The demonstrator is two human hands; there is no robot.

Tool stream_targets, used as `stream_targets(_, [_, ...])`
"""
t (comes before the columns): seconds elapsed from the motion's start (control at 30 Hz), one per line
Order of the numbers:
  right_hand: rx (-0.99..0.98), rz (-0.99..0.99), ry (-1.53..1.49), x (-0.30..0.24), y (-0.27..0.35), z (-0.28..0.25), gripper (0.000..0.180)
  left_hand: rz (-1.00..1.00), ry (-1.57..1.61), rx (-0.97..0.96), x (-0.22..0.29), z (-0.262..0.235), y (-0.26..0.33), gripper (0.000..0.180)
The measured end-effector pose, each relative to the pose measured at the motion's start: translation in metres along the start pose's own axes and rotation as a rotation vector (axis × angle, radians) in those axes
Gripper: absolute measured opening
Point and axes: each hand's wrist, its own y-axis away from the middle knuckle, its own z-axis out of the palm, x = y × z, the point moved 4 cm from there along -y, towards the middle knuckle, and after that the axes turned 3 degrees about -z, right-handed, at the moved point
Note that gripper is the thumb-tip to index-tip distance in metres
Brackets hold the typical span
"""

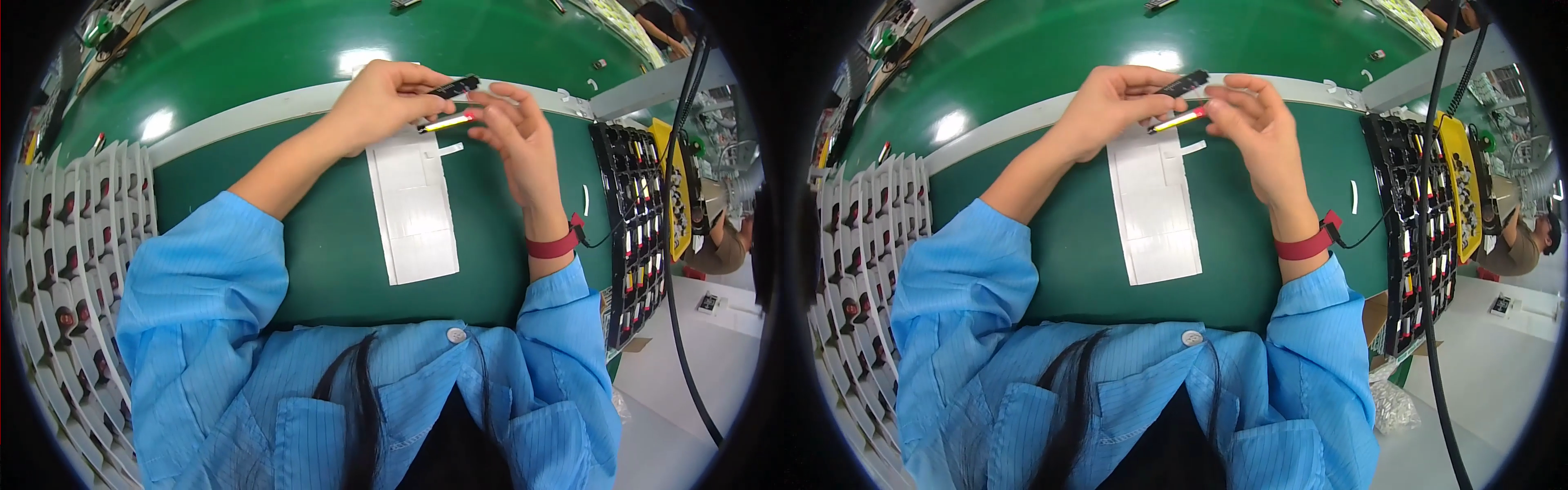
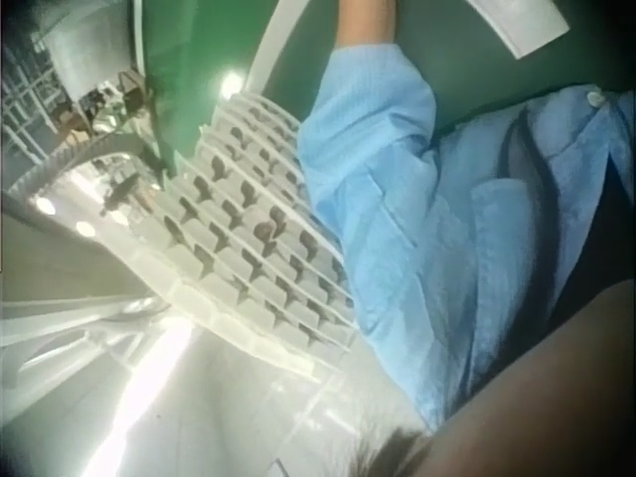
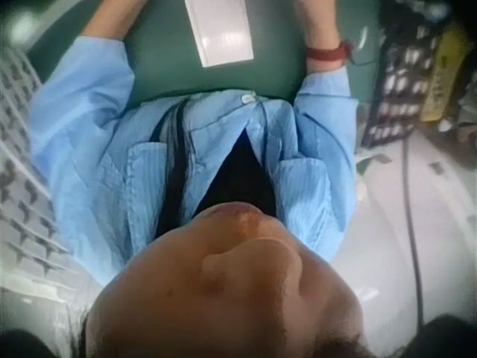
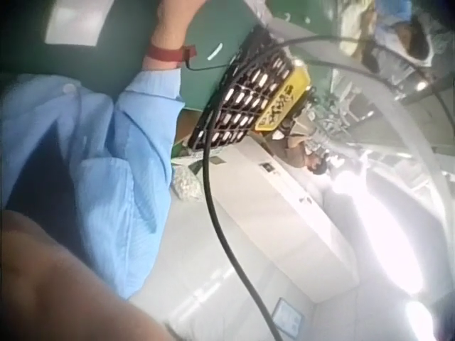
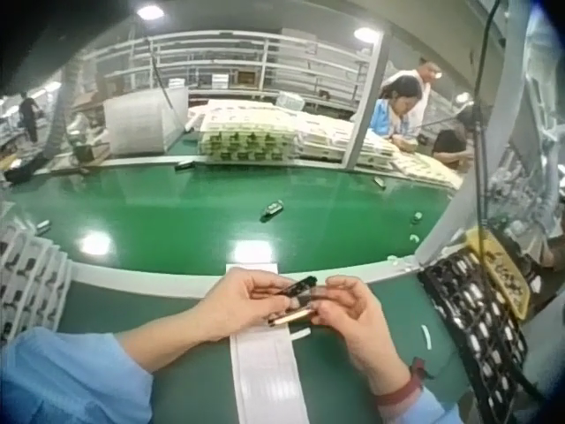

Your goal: The person assembles electronic components by attaching batteries and wires to plastic housings by hand.

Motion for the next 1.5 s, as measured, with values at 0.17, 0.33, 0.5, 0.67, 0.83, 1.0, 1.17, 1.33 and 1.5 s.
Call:
stream_targets(0.17, [-0.068, 0.026, 0.056, 0.007, -0.002, -0.004, 0.030, -0.097, 0.200, -0.128, -0.004, 0.000, -0.005, 0.027])
stream_targets(0.33, [-0.086, 0.066, 0.103, 0.014, -0.009, -0.012, 0.023, -0.238, 0.408, -0.164, -0.013, -0.001, -0.003, 0.028])
stream_targets(0.5, [-0.042, -0.043, 0.115, 0.012, -0.006, -0.010, 0.014, -0.136, 0.199, -0.106, -0.018, 0.002, -0.002, 0.025])
stream_targets(0.67, [-0.007, -0.034, 0.103, 0.012, -0.005, -0.015, 0.015, -0.095, 0.032, -0.098, -0.020, 0.007, 0.001, 0.025])
stream_targets(0.83, [-0.011, -0.011, 0.194, 0.013, -0.007, -0.010, 0.015, -0.089, 0.172, -0.026, -0.018, -0.001, -0.002, 0.025])
stream_targets(1.0, [0.092, -0.214, 0.830, 0.016, -0.010, -0.015, 0.015, -0.174, 0.459, -0.004, -0.050, -0.025, -0.029, 0.025])
stream_targets(1.17, [-0.316, -0.518, 0.972, 0.012, 0.020, 0.048, 0.020, 0.016, 0.092, 0.112, -0.036, -0.011, -0.011, 0.027])
stream_targets(1.33, [-0.393, -0.604, 1.134, 0.010, 0.028, 0.057, 0.023, 0.045, -0.027, 0.122, -0.037, -0.008, -0.009, 0.027])
stream_targets(1.5, [-0.540, -0.110, 0.924, 0.007, -0.002, 0.062, 0.020, 0.120, -0.125, 0.158, -0.040, -0.014, -0.013, 0.028])
